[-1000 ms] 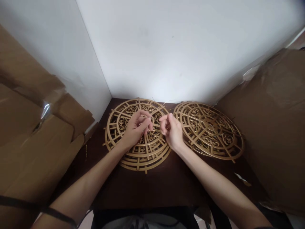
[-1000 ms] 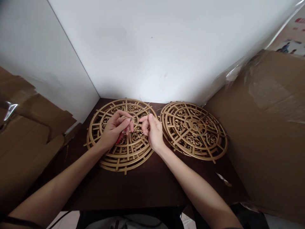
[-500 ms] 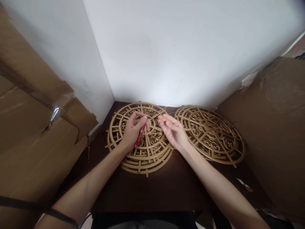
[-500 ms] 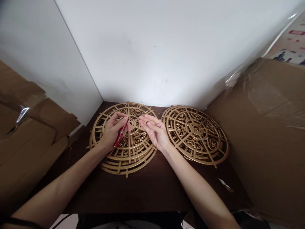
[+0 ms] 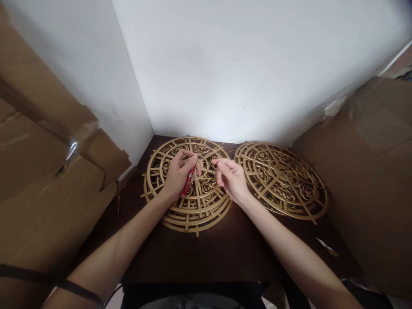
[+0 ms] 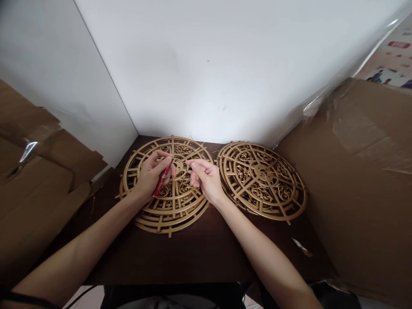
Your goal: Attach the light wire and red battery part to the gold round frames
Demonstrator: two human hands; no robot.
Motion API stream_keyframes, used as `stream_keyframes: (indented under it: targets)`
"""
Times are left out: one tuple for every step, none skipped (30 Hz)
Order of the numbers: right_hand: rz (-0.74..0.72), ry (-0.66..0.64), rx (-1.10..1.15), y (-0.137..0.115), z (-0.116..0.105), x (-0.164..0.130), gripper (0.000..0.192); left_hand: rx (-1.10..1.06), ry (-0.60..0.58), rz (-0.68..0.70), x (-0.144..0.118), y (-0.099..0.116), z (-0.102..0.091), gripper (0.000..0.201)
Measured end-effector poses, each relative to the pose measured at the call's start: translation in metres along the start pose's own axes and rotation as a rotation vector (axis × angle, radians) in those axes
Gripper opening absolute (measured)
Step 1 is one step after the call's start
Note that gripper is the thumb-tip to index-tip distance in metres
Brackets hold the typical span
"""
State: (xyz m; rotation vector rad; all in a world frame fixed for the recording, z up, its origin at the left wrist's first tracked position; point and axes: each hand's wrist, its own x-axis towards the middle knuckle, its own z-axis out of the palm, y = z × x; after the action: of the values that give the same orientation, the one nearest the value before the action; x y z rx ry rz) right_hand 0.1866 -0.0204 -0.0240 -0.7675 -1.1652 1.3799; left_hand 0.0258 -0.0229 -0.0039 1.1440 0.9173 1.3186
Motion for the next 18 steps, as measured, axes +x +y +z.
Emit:
stream_keyframes:
  targets:
    - [-0.017, -0.006, -0.042, 0.001, 0.001, -0.001, 0.025, -0.001, 0.002, 0.001, 0.000, 0.000, 0.000, 0.022]
    - [-0.031, -0.012, -0.082, 0.002, 0.001, -0.002, 0.025, -0.001, 0.003, 0.000, 0.000, 0.000, 0.000, 0.022]
    - [-0.042, -0.019, -0.119, 0.002, 0.001, -0.002, 0.025, -0.002, 0.005, -0.001, 0.000, 0.000, 0.000, 0.023]
    - [-0.050, -0.027, -0.155, 0.002, 0.002, -0.003, 0.025, -0.003, 0.008, -0.002, 0.000, 0.000, 0.000, 0.023]
    - [-0.058, -0.037, -0.187, 0.002, 0.002, -0.004, 0.024, -0.006, 0.014, -0.004, 0.000, 0.000, 0.000, 0.023]
    - [-0.067, -0.046, -0.213, 0.002, 0.002, -0.005, 0.023, -0.009, 0.021, -0.006, 0.000, 0.000, 0.000, 0.023]
    - [-0.078, -0.054, -0.234, 0.001, 0.002, -0.006, 0.021, -0.012, 0.026, -0.007, 0.000, 0.000, 0.000, 0.023]
    - [-0.088, -0.063, -0.250, 0.000, 0.002, -0.008, 0.020, -0.015, 0.031, -0.008, 0.000, 0.000, 0.000, 0.023]
    - [-0.100, -0.069, -0.261, -0.001, 0.003, -0.009, 0.019, -0.016, 0.036, -0.008, -0.001, 0.000, 0.000, 0.023]
    - [-0.114, -0.073, -0.269, -0.002, 0.003, -0.011, 0.019, -0.016, 0.039, -0.008, -0.001, 0.000, 0.000, 0.024]
    - [-0.130, -0.074, -0.279, -0.002, 0.004, -0.013, 0.018, -0.014, 0.042, -0.006, -0.001, 0.000, 0.000, 0.024]
    - [-0.151, -0.074, -0.298, -0.003, 0.005, -0.014, 0.017, -0.012, 0.046, -0.004, -0.001, 0.000, 0.000, 0.024]
    - [-0.181, -0.073, -0.329, -0.003, 0.006, -0.016, 0.016, -0.009, 0.051, -0.002, -0.001, 0.000, 0.000, 0.024]
    - [-0.225, -0.072, -0.374, -0.003, 0.008, -0.018, 0.015, -0.005, 0.058, 0.000, 0.000, 0.000, 0.000, 0.024]
    - [-0.281, -0.073, -0.432, -0.003, 0.009, -0.019, 0.015, 0.001, 0.066, 0.002, 0.000, -0.001, 0.000, 0.023]
    - [-0.347, -0.077, -0.497, -0.002, 0.011, -0.021, 0.013, 0.009, 0.077, 0.004, 0.000, -0.001, 0.000, 0.023]
    - [-0.421, -0.085, -0.561, -0.002, 0.013, -0.023, 0.012, 0.019, 0.088, 0.008, 0.000, -0.001, 0.000, 0.023]
    - [-0.495, -0.100, -0.616, -0.002, 0.014, -0.024, 0.011, 0.029, 0.099, 0.013, 0.000, -0.001, 0.000, 0.023]
